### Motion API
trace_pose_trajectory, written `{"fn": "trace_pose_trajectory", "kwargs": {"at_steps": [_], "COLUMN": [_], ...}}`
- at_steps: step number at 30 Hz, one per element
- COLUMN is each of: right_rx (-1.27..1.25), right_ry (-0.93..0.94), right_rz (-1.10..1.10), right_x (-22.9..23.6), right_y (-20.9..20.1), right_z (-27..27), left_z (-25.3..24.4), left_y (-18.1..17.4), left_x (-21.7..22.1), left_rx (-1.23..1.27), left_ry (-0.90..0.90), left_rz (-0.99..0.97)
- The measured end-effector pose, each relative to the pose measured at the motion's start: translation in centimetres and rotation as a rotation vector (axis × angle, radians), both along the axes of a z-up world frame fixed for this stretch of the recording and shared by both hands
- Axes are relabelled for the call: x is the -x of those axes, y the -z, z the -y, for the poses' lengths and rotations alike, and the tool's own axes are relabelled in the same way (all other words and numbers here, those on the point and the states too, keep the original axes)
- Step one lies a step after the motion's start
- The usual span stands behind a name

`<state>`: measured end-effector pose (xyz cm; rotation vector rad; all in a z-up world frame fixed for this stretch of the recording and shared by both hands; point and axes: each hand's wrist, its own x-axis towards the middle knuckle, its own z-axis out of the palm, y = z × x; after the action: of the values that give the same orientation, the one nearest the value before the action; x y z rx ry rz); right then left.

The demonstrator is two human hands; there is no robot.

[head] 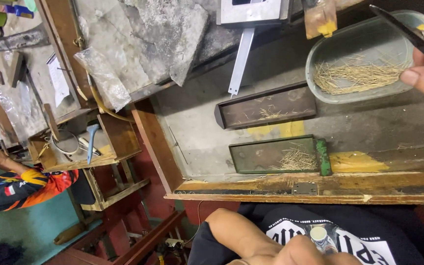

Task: Cutting thin metal wires into small links using scissors at a jewelry workbench.

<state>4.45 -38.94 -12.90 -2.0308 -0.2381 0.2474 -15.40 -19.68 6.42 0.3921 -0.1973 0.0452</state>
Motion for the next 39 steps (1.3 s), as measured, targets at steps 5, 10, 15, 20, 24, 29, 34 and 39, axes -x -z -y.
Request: {"fn": "trace_pose_trajectory", "kwargs": {"at_steps": [5,10,15,20,24,29,34,39], "right_rx": [-0.004,0.032,0.000,-0.083,-0.093,-0.076,-0.086,-0.083], "right_ry": [-0.003,-0.146,-0.166,-0.212,-0.216,-0.191,-0.183,-0.182], "right_rz": [0.031,0.190,0.295,0.338,0.339,0.325,0.339,0.327], "right_x": [-0.5,-2.4,-2.6,-3.2,-3.2,-3.2,-3.2,-3.0], "right_y": [-7.5,-14.2,-15.8,-16.0,-16.0,-16.2,-16.1,-16.5], "right_z": [-1.4,-2.0,-2.0,-2.0,-2.2,-2.3,-2.4,-2.5], "left_z": [-6.5,-10.6,-6.6,-4.7,-4.7,-4.5,-4.4,-4.9], "left_y": [-1.2,0.6,7.7,13.3,14.8,16.0,15.3,13.3], "left_x": [-6.1,-18.6,-22.8,-24.0,-23.8,-23.6,-23.6,-23.9], "left_rx": [0.118,-1.844,-2.311,-2.475,-2.513,-2.542,-2.511,-2.479], "left_ry": [-0.158,0.296,0.179,-0.140,-0.255,-0.302,-0.171,-0.077], "left_rz": [-0.038,0.402,0.741,0.821,0.861,0.873,0.832,0.834]}}
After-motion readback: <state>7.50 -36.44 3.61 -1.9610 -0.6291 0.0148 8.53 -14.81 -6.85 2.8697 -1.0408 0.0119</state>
